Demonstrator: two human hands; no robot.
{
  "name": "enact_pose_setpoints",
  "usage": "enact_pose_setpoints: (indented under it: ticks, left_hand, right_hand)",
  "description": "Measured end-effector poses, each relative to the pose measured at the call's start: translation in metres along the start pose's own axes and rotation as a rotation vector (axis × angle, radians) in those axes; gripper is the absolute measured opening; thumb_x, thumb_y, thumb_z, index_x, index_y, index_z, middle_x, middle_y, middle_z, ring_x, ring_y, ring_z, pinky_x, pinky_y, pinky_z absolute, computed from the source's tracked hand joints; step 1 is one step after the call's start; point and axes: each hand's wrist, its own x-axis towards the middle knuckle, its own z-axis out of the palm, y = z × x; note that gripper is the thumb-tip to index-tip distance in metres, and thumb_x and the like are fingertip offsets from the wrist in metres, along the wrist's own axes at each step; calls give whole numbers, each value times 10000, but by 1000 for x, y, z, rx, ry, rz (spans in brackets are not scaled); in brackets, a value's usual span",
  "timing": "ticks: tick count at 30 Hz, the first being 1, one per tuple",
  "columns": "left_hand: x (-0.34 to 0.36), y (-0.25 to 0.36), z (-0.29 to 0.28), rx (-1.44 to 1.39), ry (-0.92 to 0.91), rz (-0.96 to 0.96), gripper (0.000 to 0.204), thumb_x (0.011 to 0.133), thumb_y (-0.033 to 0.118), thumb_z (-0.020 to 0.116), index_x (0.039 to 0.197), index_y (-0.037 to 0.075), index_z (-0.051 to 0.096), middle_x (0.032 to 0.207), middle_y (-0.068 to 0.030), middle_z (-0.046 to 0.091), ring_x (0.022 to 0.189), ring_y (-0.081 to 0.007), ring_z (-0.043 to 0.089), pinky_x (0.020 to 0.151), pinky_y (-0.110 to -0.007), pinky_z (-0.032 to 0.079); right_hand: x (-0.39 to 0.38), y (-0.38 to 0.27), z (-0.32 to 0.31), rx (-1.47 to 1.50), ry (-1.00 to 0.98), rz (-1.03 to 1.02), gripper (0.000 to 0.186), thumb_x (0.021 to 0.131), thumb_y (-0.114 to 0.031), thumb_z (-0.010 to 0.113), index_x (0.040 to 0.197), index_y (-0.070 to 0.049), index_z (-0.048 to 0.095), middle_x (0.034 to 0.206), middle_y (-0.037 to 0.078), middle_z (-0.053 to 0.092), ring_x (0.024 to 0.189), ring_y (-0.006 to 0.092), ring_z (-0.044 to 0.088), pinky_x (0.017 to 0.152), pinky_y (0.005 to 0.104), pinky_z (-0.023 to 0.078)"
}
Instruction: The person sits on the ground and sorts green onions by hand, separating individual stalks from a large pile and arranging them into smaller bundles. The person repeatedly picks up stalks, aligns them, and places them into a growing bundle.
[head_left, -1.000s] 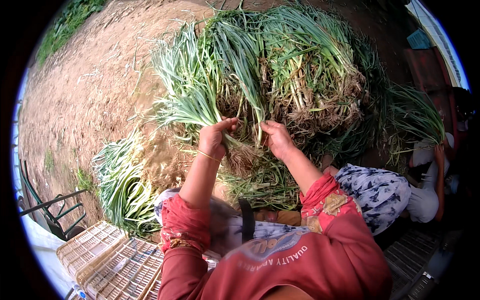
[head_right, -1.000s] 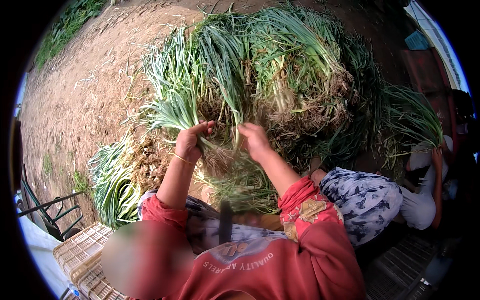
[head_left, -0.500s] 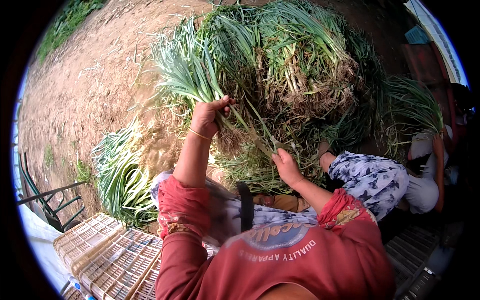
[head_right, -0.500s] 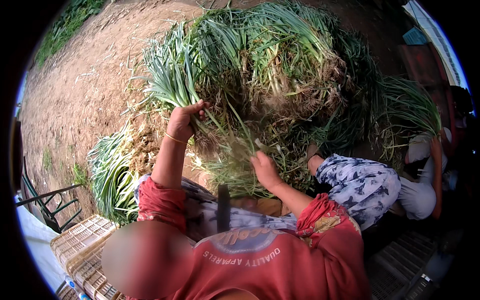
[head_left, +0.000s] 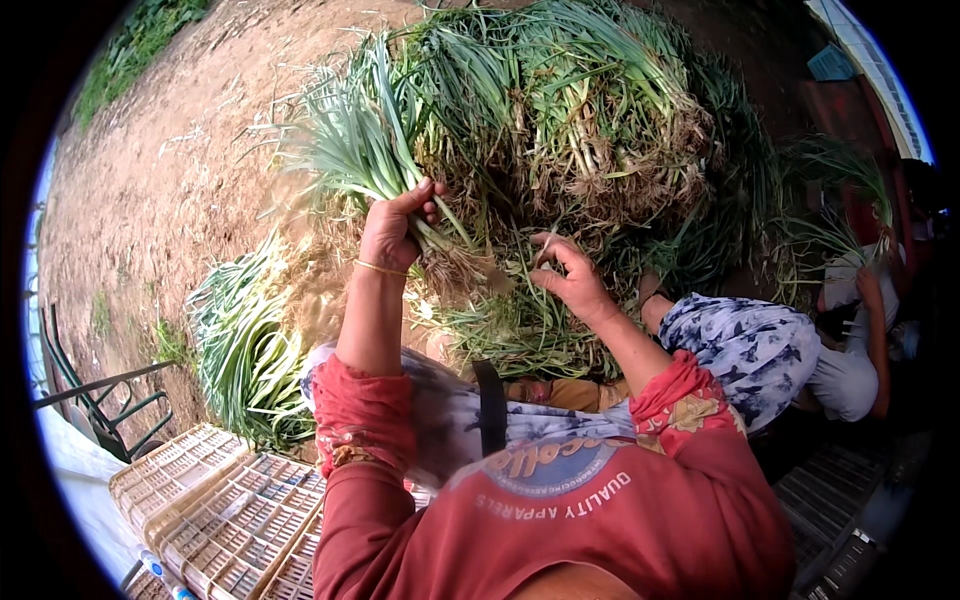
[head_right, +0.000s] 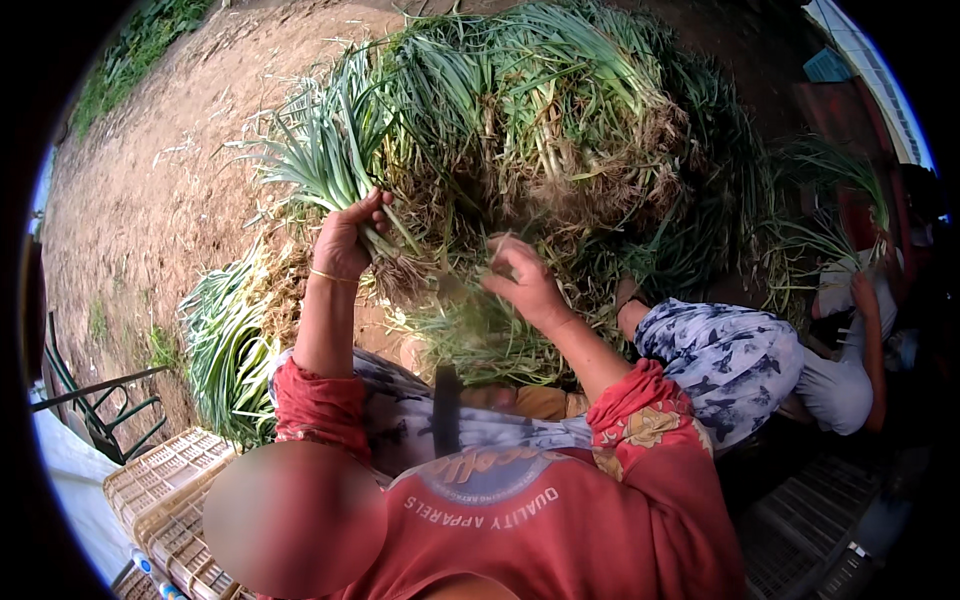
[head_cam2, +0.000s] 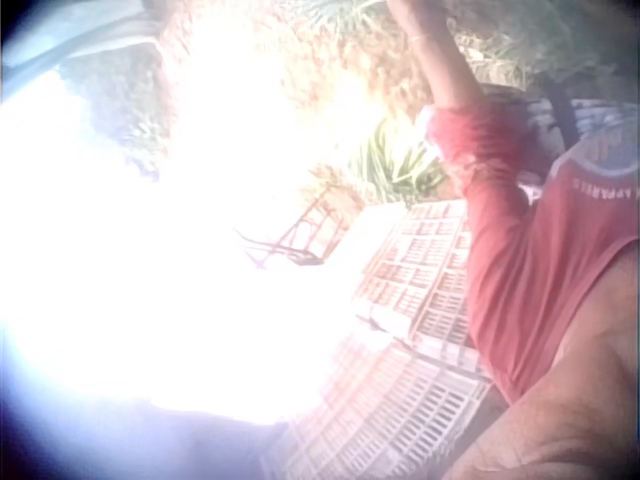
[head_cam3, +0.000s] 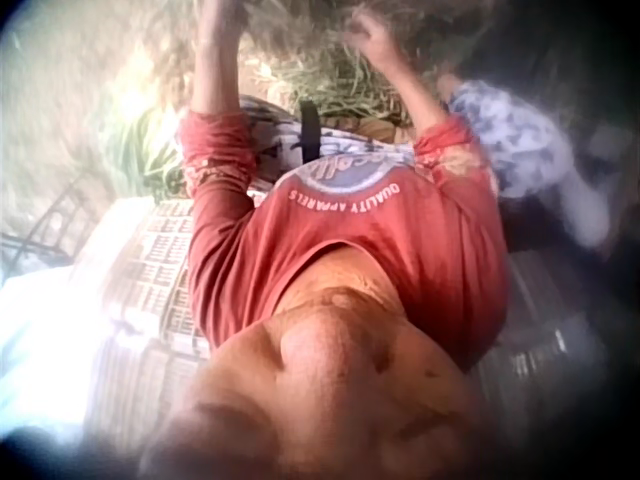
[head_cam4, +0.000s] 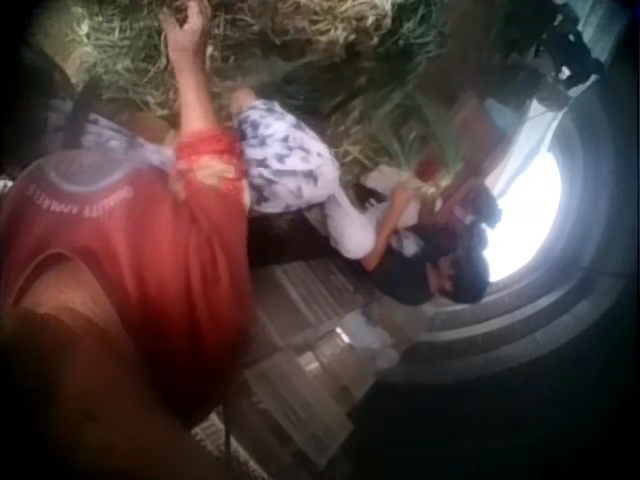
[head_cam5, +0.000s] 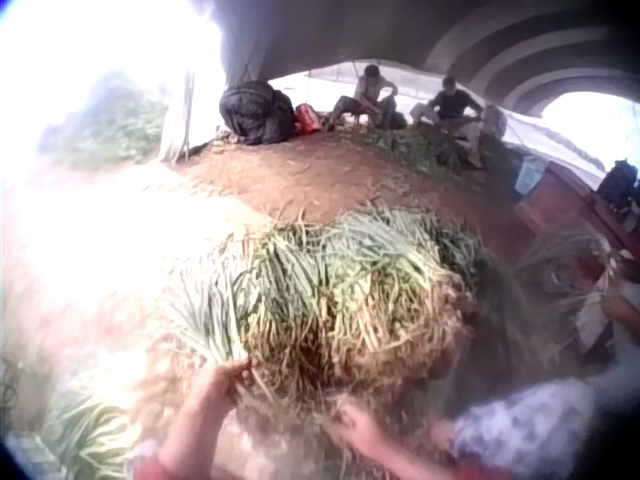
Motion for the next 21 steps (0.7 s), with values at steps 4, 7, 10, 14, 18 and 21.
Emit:
enact_pose_setpoints:
  ticks: [4,7,10,14,18,21]
  left_hand:
    - [4,3,-23,-160,-160,-12,136,865,86,526,965,-6,529,882,-118,636,694,-145,578,604,-266,489]
    - [-12,6,2,-118,102,1,162,872,104,503,995,-1,515,970,-164,629,815,-245,612,717,-365,518]
    - [-18,-11,-3,-321,23,-9,156,877,132,495,969,7,513,880,-149,612,774,-290,595,747,-430,501]
    - [-6,-11,-26,-509,-57,-18,113,890,146,489,902,36,506,690,-51,518,566,-171,500,649,-352,489]
    - [-4,-9,-22,-557,-129,-40,115,904,155,462,895,43,486,674,-41,473,566,-152,448,611,-326,472]
    - [-5,-13,-15,-508,-139,-34,123,905,163,464,897,42,485,672,-34,461,574,-152,442,602,-321,448]
  right_hand:
    - [36,-36,22,-70,-350,-7,377,780,-232,656,1096,-53,556,1162,108,530,1158,245,443,928,344,369]
    - [47,-40,25,-104,-366,175,280,789,-180,631,1025,-36,589,911,129,616,873,237,609,724,331,467]
    - [43,-45,39,-223,-227,37,265,801,-153,606,1031,-24,578,809,157,622,761,277,631,654,352,484]
    - [18,-61,44,-280,-34,-100,162,800,-98,598,938,-25,553,738,152,607,693,313,613,583,363,478]
    - [12,-70,33,-342,24,-216,129,769,-70,635,771,-32,512,616,125,552,553,297,570,478,365,428]
    - [8,-69,24,-271,33,-237,128,767,-61,637,744,-30,515,586,127,534,523,290,549,456,356,406]
